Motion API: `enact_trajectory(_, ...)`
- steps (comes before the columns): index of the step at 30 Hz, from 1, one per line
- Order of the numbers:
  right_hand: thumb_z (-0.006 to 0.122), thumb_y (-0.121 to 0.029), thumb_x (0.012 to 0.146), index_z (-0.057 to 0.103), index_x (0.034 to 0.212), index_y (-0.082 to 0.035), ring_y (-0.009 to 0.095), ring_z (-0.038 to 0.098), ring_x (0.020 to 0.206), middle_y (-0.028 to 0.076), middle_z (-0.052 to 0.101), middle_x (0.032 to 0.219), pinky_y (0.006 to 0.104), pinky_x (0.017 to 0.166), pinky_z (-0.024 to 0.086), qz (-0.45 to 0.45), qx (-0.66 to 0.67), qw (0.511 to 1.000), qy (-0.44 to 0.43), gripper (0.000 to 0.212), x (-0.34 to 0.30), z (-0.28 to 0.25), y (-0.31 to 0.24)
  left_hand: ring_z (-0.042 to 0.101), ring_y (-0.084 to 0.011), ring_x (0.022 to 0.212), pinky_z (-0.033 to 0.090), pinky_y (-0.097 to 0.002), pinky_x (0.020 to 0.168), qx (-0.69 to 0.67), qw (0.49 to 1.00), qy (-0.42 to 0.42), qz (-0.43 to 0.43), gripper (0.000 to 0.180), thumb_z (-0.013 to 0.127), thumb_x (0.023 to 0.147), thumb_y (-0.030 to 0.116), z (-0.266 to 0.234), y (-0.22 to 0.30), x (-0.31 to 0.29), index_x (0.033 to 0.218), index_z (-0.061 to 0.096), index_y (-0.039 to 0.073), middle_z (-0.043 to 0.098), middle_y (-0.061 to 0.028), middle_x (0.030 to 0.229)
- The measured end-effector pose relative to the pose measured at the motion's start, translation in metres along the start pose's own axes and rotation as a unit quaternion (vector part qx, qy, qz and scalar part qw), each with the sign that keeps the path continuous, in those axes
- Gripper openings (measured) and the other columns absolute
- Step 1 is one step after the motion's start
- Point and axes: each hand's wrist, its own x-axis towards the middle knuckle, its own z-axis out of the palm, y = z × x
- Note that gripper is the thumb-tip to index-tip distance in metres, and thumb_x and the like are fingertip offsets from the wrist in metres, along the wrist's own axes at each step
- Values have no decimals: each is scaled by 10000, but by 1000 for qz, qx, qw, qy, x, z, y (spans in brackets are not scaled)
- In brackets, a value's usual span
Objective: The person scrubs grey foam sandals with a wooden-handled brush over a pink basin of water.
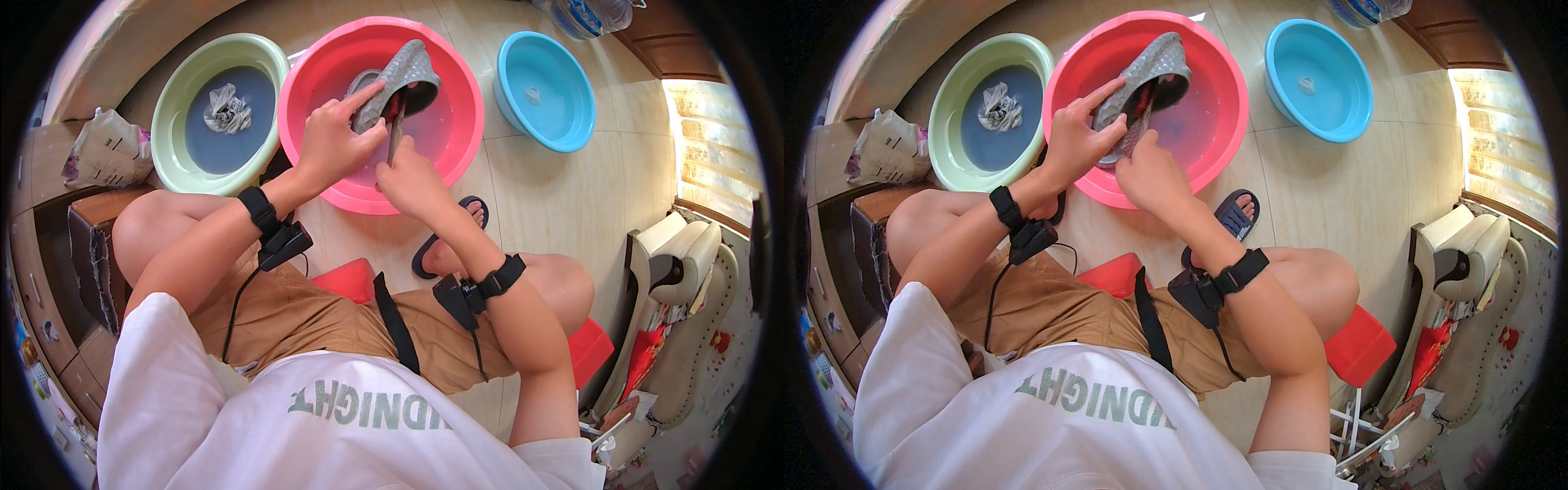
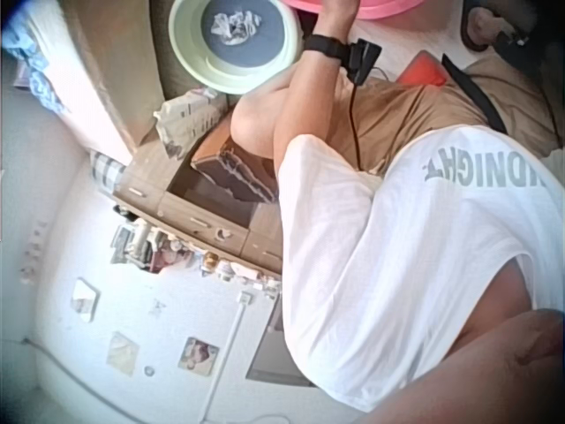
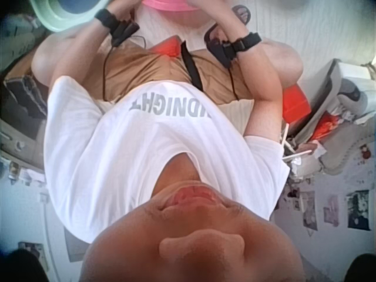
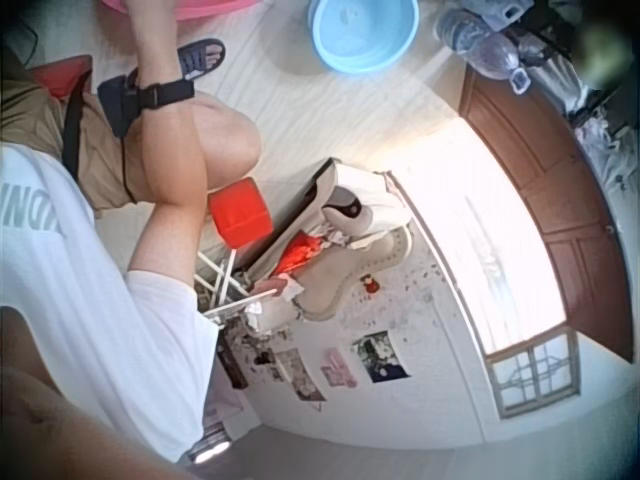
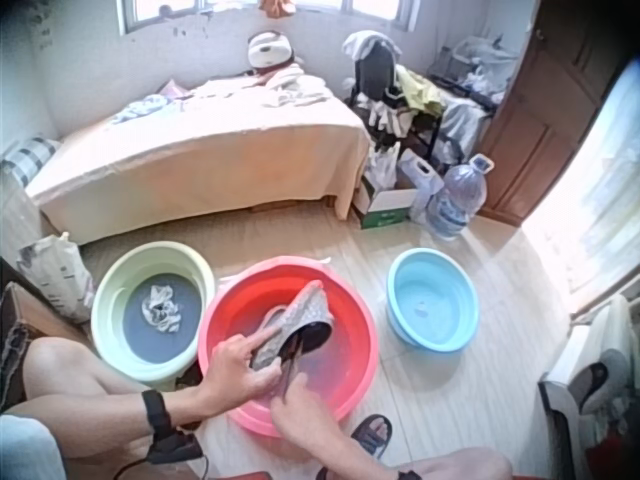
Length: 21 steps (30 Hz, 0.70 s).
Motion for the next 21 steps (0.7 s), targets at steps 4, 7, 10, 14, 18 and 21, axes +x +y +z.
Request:
enact_trajectory(4, 515, -225, 912, 415, 1130, 125, 549, 626, 970, 398, 635, 1006, 589, 878, 483, -12, 9, 1000, 16, 425, 5, -1, 11, 715, -250, 815, 552, -332, 783, -13, 1000, 4, 16, 551, 705, 787, 164, 4, 2, 1, 1331, 638, 104, 716, -222, 952)
enact_trajectory(7, 511, -223, 916, 413, 1131, 126, 554, 622, 973, 403, 632, 999, 591, 875, 481, -14, -22, 999, 37, 422, 11, -4, 14, 703, -273, 821, 550, -353, 778, -36, 999, 5, 16, 551, 707, 776, 187, 3, 5, -2, 1319, 647, 116, 710, -220, 927)
enact_trajectory(10, 489, -249, 936, 417, 1149, 126, 555, 617, 987, 407, 629, 1005, 589, 873, 479, -2, -46, 997, 62, 437, 18, -8, 14, 667, -338, 782, 544, -408, 736, -66, 997, 12, 23, 544, 716, 755, 234, 3, 7, -4, 1289, 670, 143, 693, -212, 838)
enact_trajectory(14, 386, -410, 1001, 459, 1213, 109, 519, 639, 959, 366, 653, 976, 554, 865, 484, 27, 69, 992, 102, 565, 27, -9, 10, 677, -327, 781, 545, -404, 732, -64, 997, 18, 26, 530, 716, 760, 227, 2, 4, -2, 1280, 674, 134, 694, -218, 850)
enact_trajectory(18, 266, -574, 1035, 529, 1049, 2, 180, 467, 493, 72, 553, 707, 333, 510, 389, 31, 266, 950, 161, 634, 27, -4, 12, 684, -332, 788, 549, -405, 734, -77, 997, 14, -15, 529, 714, 764, 226, 0, 8, 0, 1281, 670, 121, 701, -218, 865)
enact_trajectory(21, 262, -581, 1039, 525, 1029, -51, 93, 360, 471, 5, 477, 684, 290, 466, 307, 47, 330, 935, 125, 592, 30, -1, 19, 687, -336, 813, 552, -402, 748, -76, 996, 29, 19, 533, 714, 770, 222, 2, 6, 0, 1289, 662, 113, 704, -214, 885)
